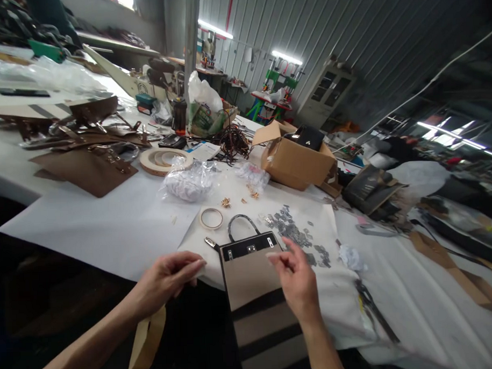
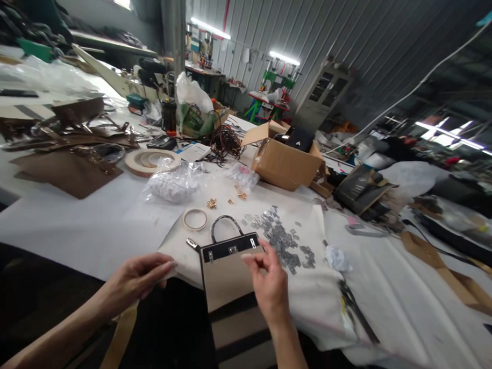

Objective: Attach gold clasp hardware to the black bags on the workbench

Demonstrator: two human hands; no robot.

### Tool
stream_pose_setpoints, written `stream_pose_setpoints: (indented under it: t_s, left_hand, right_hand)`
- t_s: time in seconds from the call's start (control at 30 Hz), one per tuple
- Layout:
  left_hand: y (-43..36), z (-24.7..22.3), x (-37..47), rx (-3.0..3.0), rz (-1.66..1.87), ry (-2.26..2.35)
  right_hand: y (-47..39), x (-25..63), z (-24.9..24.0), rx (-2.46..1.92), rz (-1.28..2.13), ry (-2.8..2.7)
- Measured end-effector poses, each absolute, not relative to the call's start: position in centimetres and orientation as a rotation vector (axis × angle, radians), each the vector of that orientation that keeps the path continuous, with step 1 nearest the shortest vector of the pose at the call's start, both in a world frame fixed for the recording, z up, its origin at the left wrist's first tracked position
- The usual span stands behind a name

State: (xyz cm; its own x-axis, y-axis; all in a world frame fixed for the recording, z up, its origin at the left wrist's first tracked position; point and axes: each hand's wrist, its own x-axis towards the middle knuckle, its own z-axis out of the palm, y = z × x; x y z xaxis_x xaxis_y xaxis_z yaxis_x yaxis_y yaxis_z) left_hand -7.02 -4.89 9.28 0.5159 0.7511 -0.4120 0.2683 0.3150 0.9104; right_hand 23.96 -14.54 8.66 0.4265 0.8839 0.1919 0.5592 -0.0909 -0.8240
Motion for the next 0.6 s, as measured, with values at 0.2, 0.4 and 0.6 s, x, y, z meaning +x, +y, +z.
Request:
stream_pose_setpoints:
  t_s: [0.2, 0.4, 0.6]
  left_hand:
    - [-8.7, 9.9, -5.1, 1.391, 0.253, 0.875]
    - [-8.9, 10.5, -5.2, 1.383, 0.22, 0.83]
    - [-8.1, 9.6, -5.5, 1.328, 0.274, 0.927]
  right_hand:
    - [-9.4, 31.5, 1.3, -1.849, 0.657, -0.857]
    - [-9.0, 30.9, -1.9, -1.864, 0.718, -0.866]
    - [-8.6, 31.4, -3.5, -1.895, 0.719, -0.86]
